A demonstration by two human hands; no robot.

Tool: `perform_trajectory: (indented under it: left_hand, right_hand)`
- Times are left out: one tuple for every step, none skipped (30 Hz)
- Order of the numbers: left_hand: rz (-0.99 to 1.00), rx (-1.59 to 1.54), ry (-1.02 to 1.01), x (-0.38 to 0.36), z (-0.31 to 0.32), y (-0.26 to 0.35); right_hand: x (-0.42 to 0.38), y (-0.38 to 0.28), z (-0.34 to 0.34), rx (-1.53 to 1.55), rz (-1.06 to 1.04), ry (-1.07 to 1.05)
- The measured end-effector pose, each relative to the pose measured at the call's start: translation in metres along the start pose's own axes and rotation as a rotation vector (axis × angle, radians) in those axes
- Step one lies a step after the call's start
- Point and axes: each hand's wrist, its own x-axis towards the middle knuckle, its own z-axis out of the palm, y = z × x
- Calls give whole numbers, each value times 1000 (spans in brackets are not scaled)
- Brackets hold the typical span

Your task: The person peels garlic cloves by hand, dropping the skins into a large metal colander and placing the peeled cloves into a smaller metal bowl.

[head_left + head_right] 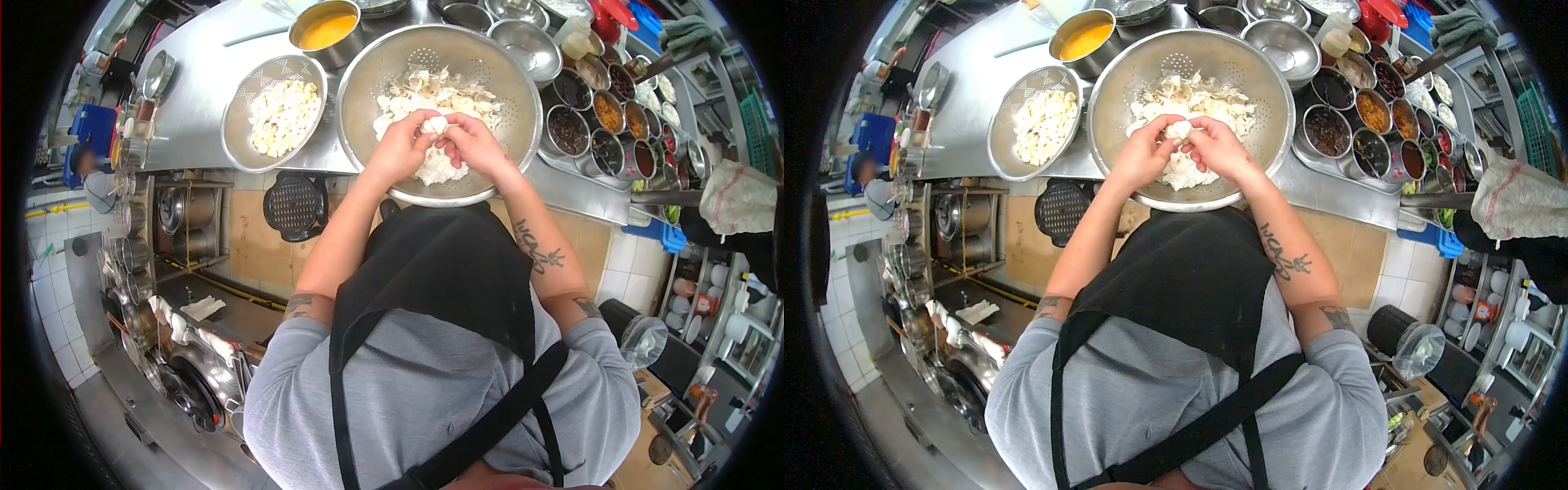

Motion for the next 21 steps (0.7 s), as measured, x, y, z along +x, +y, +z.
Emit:
perform_trajectory:
  left_hand:
    - [52,36,26,1,5,-6]
    - [105,73,52,2,9,-10]
    - [124,93,75,2,13,-11]
    - [143,114,98,2,18,-11]
    - [162,135,121,2,22,-11]
    - [189,149,153,3,26,-15]
    - [215,163,186,5,31,-18]
    - [241,175,218,6,35,-21]
    - [239,188,227,6,36,-20]
    - [236,202,236,6,37,-19]
    - [232,217,245,6,37,-18]
    - [160,158,229,6,34,-16]
    - [89,100,213,6,31,-13]
    - [18,42,196,6,29,-12]
    - [-10,-132,241,8,31,-13]
    - [-39,-306,285,10,34,-15]
    - [-68,-481,326,12,36,-17]
    - [-89,-484,279,13,36,-19]
    - [-110,-487,234,13,33,-22]
    - [-131,-489,191,12,30,-24]
    - [-121,-526,205,11,30,-25]
  right_hand:
    - [2,4,2,-6,10,10]
    - [3,7,4,-32,30,36]
    - [4,7,7,-57,50,61]
    - [4,8,8,-81,70,86]
    - [3,7,9,-72,76,89]
    - [1,5,10,-62,83,92]
    - [0,3,11,-53,90,94]
    - [0,3,11,-23,97,78]
    - [-1,2,10,6,104,64]
    - [-1,2,10,36,110,49]
    - [-2,0,10,82,133,42]
    - [-2,-3,10,128,155,35]
    - [-1,-5,10,174,176,28]
    - [0,-3,9,222,149,12]
    - [2,-2,9,269,123,-3]
    - [2,-1,9,317,98,-17]
    - [1,1,10,366,57,-4]
    - [-3,-5,16,414,16,8]
    - [-5,-8,19,461,-25,19]
    - [-6,-10,19,398,-12,11]
    - [-7,-12,16,335,-2,1]
